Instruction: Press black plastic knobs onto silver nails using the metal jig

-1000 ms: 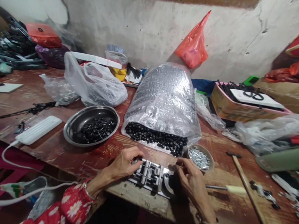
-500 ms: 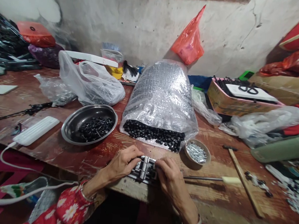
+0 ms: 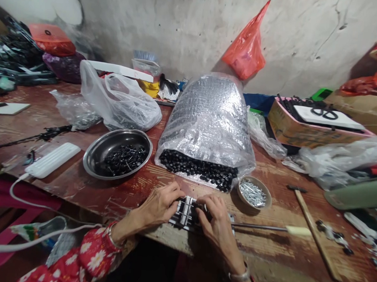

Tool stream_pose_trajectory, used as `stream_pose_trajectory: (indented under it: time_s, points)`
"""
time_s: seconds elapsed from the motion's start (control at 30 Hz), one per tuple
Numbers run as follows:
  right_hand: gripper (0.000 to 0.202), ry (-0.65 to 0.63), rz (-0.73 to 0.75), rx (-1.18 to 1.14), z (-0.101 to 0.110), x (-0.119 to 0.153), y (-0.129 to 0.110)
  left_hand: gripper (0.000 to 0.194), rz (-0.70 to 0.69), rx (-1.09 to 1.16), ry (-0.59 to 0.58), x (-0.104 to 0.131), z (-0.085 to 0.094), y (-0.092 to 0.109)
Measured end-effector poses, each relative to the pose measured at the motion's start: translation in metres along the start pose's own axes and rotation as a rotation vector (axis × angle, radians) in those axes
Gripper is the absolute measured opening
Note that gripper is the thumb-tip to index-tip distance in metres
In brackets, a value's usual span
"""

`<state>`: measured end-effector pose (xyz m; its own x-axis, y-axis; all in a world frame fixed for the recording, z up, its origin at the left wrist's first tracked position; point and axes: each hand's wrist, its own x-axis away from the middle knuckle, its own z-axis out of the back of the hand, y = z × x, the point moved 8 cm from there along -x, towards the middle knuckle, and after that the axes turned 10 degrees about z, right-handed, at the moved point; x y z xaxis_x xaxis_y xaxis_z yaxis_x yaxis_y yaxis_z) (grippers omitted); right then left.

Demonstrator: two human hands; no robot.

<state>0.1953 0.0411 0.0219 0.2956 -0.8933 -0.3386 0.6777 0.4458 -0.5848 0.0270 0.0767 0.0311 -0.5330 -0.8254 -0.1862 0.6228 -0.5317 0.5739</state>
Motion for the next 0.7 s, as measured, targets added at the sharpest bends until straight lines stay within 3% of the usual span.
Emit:
stream_pose_trajectory:
  time_s: [0.13,0.43,0.7]
  points:
    - [0.006,0.003,-0.033,-0.054,0.000,0.001,0.003,0.021,0.078,0.027,0.028,-0.002,0.004,-0.005]
    - [0.012,0.017,-0.055,-0.073,-0.002,0.002,0.006,0.031,0.137,0.102,-0.040,0.000,0.000,-0.020]
    - [0.009,0.040,-0.052,-0.046,-0.002,0.001,0.005,0.028,0.212,0.210,0.009,0.000,-0.003,-0.025]
